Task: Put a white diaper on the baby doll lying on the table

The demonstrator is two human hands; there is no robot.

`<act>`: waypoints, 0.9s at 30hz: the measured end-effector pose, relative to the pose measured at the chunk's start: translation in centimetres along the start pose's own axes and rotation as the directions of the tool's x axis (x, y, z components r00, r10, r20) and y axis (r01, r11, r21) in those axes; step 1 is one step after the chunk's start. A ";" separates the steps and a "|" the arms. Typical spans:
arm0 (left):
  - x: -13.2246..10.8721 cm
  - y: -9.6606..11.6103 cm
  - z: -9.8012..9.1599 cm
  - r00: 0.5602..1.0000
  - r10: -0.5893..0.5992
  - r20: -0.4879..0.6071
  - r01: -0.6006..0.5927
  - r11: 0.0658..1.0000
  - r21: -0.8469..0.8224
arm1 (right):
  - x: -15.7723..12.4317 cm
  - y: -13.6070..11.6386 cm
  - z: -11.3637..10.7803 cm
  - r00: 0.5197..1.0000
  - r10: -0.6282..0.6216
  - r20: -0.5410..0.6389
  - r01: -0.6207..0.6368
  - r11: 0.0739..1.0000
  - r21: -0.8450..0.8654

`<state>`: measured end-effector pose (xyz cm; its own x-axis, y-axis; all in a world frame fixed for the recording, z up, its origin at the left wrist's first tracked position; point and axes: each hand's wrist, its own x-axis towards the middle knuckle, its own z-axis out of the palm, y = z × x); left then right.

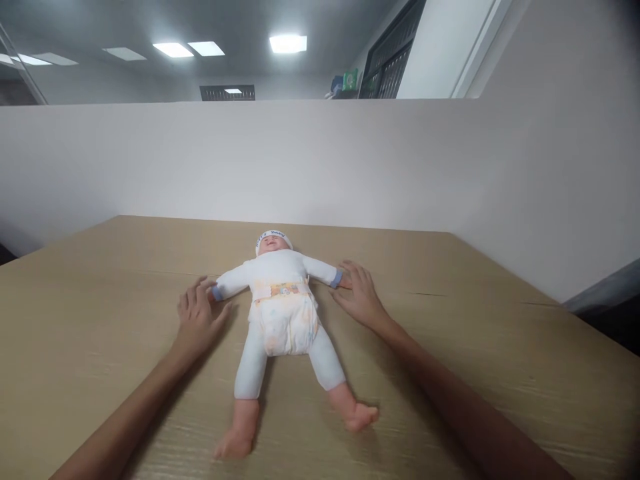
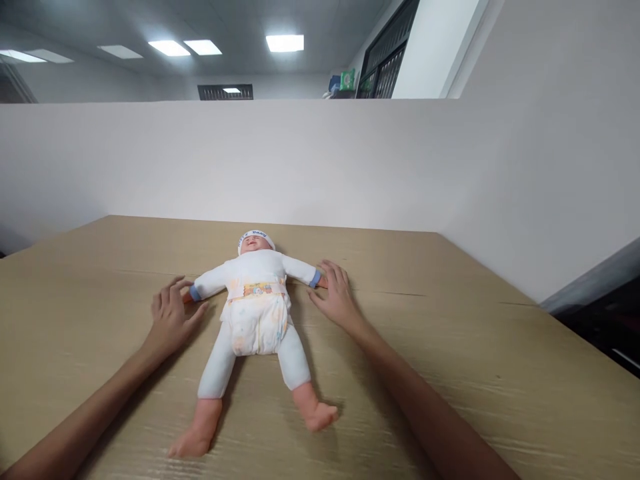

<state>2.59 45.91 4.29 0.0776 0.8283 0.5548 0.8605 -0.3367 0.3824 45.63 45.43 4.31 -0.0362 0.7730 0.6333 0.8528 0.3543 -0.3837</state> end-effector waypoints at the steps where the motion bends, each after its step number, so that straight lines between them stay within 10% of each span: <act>1: 0.9 -0.7 0.5 1.000 -0.012 0.007 0.011 0.999 0.050 | 0.7 0.8 0.5 1.000 -0.006 0.019 0.006 1.000 -0.004; 14: 7.8 -4.2 1.3 0.947 0.098 0.307 -0.103 0.995 -0.001 | 0.5 1.4 0.6 0.990 0.036 0.135 -0.034 0.999 -0.013; 27: 11.2 0.1 2.5 0.836 0.042 0.547 -0.001 0.997 -0.076 | 1.1 -2.4 1.5 0.976 0.096 0.198 -0.136 0.969 0.204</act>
<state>4.83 56.29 8.70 0.3768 0.9232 0.0758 0.8196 -0.3704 0.4371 42.73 46.18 4.90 -0.0570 0.8922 0.4480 0.7253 0.3454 -0.5955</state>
